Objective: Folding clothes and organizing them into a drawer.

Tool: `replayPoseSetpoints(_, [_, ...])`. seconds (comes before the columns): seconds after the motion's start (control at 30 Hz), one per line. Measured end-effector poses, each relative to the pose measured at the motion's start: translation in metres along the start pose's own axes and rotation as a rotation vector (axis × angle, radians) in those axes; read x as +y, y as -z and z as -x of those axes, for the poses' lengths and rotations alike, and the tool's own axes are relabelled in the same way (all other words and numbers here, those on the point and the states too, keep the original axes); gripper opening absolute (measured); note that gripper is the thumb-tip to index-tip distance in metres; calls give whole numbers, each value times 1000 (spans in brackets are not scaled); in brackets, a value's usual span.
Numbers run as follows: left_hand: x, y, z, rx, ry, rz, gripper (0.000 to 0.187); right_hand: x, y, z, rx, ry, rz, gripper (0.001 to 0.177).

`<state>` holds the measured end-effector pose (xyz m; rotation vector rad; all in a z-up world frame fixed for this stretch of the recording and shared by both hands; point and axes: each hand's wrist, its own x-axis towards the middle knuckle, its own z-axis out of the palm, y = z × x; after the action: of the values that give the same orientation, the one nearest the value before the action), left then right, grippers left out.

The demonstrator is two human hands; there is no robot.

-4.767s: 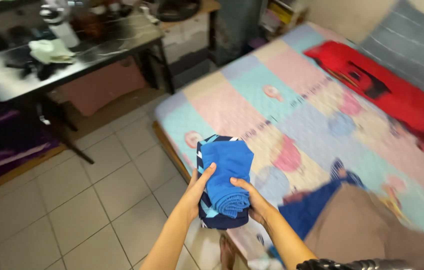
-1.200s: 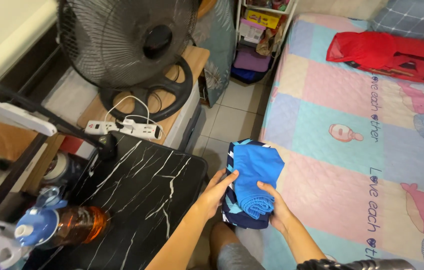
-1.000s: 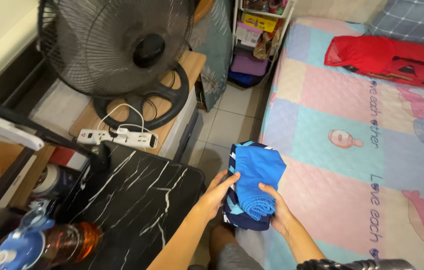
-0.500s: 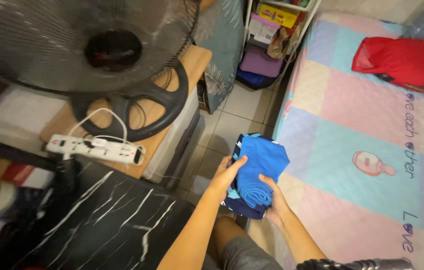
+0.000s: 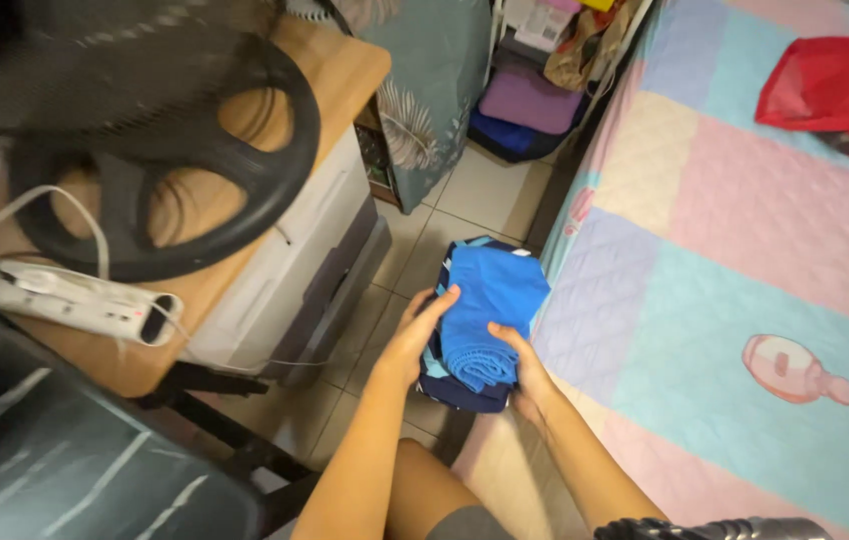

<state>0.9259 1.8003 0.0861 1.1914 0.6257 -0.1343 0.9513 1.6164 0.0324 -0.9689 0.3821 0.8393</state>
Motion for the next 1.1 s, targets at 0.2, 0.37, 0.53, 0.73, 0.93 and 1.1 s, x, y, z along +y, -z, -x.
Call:
replayPoseSetpoints(0.2, [-20,-6,-29,76,-28,-79,84,2,27,-45,-56,13,-17,65])
replayPoseSetpoints(0.37, [-35,-9,-43,87,-34,-116,86,-2,36,-51,-123,-84,-84,67])
replayPoseSetpoints(0.53, [-43,-6,-50,79,-37,-175,89,4,41,-54,-160,-34,-94,69])
replayPoseSetpoints(0.73, [-52,41,-70,52,79,-187,92,20,55,-71,-186,-93,-139,72])
replayPoseSetpoints(0.93, [-94,159,-151,398,-45,-532,72,26,64,-75,-176,-96,-190,71])
replayPoseSetpoints(1.1, [-70,206,-150,766,-38,-1212,79,31,70,-80,-140,-78,-190,71])
